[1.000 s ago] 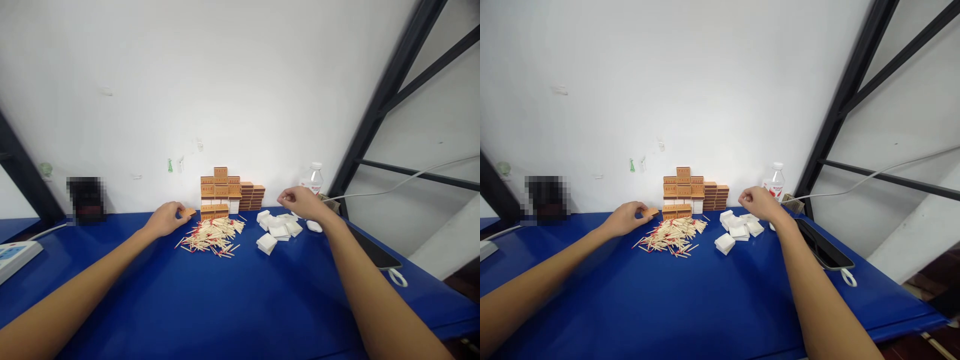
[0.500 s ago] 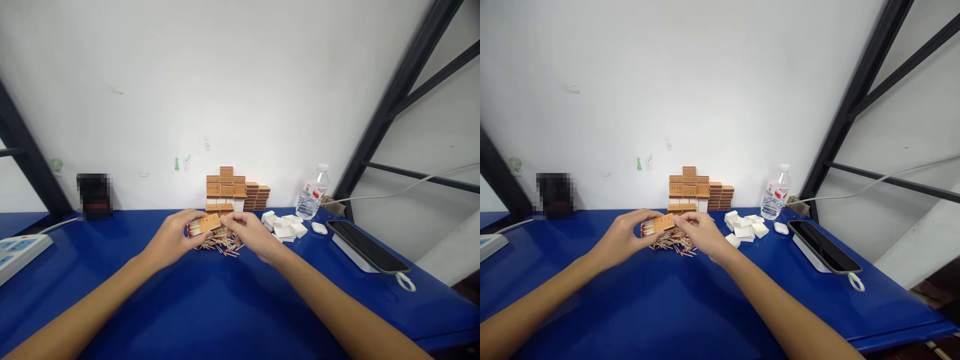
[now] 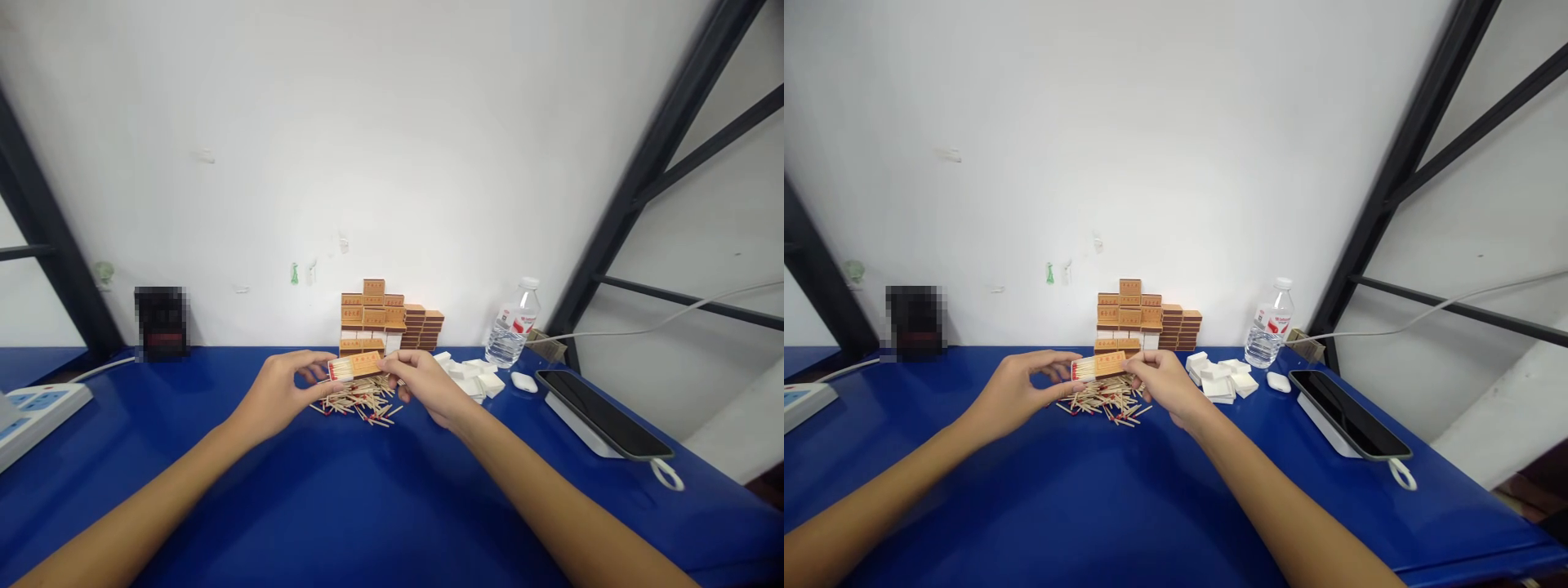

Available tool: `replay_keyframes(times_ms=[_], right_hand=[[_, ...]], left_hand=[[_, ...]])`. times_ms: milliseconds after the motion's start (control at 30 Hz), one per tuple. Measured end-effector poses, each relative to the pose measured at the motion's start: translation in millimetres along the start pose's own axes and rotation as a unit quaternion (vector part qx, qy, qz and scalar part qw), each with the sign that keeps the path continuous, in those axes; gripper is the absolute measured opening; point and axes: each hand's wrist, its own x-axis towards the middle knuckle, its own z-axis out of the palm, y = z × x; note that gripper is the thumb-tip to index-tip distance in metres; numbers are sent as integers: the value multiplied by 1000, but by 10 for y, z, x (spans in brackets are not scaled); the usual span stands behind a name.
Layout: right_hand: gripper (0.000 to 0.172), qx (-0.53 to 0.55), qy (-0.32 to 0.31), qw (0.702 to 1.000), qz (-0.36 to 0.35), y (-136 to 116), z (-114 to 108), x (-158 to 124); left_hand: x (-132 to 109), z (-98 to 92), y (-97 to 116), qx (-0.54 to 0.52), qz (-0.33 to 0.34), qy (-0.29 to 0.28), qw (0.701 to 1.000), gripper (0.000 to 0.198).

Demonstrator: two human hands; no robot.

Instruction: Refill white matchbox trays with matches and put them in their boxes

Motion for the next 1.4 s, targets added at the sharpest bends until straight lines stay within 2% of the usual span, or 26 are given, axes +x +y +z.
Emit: replay_keyframes(times_ms=[167,267,433,633,700,767,833,933,1033,1167,1400], right_hand=[[25,-17,27,999,13,10,-72,42],[34,-20,33,999,15,6,-57,31],[48,0,2,1000,30,-21,0,-18],[50,-2,-5,1000,30,-23,-35,-34],[51,-19,14,999,25,-23,-175,7],[50,-37,55,998,15,-41,-422,92],[49,-51,124,991,4,-72,-753,223],[50,-105,239,965,15,-100,-1276,462],[48,-162,260,952,25,-60,-1638,674],[45,-200,231,951,47,38,-1777,854],[45,-167,233,958,25,120,-1716,885]], left_hand=[[-2,22,-31,-10,-17,12,1000,46],[-5,22,-43,-2,-4,19,1000,46],[-43,33,-56,0,25,16,1000,38],[-71,41,-74,-16,-4,9,1000,35],[-66,29,-103,-19,-10,21,1000,35],[-67,13,-143,-13,-20,40,999,36],[-76,4,-181,-2,-22,50,999,36],[-98,7,-212,8,-9,36,999,36],[-112,23,-211,10,-6,28,1000,36],[-120,47,-199,4,-3,19,1000,36],[-131,76,-181,3,-5,15,1000,38]])
